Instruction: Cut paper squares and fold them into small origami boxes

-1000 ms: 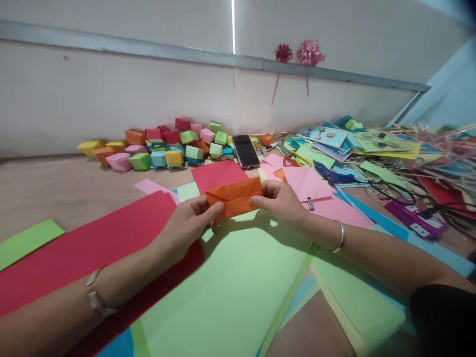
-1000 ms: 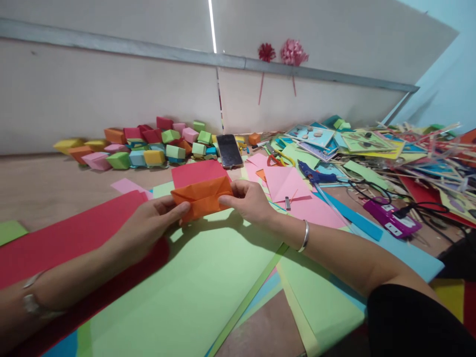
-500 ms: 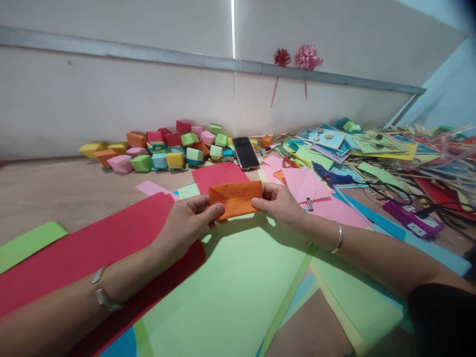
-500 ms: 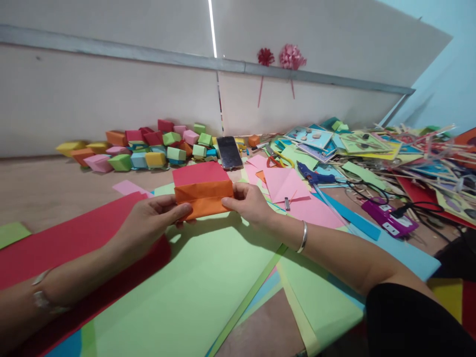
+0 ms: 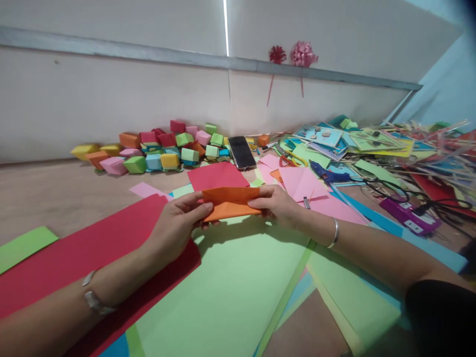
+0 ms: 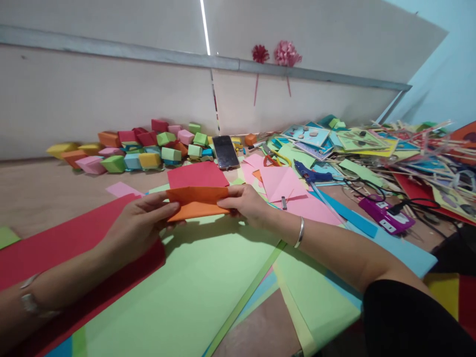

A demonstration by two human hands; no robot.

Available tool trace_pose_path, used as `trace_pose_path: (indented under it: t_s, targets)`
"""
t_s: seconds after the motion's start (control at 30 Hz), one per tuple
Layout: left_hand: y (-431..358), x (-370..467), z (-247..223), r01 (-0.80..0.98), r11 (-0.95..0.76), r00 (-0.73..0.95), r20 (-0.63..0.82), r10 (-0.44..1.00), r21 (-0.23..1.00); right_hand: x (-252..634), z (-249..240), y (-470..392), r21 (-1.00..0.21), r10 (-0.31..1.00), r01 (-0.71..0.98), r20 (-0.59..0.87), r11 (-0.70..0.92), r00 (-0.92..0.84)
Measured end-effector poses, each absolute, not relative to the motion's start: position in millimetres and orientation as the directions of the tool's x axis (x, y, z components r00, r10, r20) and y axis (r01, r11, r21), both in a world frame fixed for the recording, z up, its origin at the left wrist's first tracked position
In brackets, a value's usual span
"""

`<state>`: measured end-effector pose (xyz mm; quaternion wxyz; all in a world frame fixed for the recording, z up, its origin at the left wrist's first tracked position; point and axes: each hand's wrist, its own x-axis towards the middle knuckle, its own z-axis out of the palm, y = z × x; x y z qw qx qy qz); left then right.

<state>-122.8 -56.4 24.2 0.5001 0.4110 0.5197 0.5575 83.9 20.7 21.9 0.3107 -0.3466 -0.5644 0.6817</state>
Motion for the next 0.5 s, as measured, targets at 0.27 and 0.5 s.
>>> trace_pose_path:
  t_s: [0.27, 0.5]
  targets:
    - [-54, -123, 35, -0.260, 0.135, -0.181, -0.186, 0.966, 0.956, 84, 13, 29, -0.979, 0.759, -0.108, -0.063, -0.174, -0.648]
    - [-59, -122, 33, -0.122, 0.113, -0.144, -0.130, 0.981, 0.986, 85, 14, 28, -0.974, 0.733, -0.127, 0.225, 0.188, -0.642]
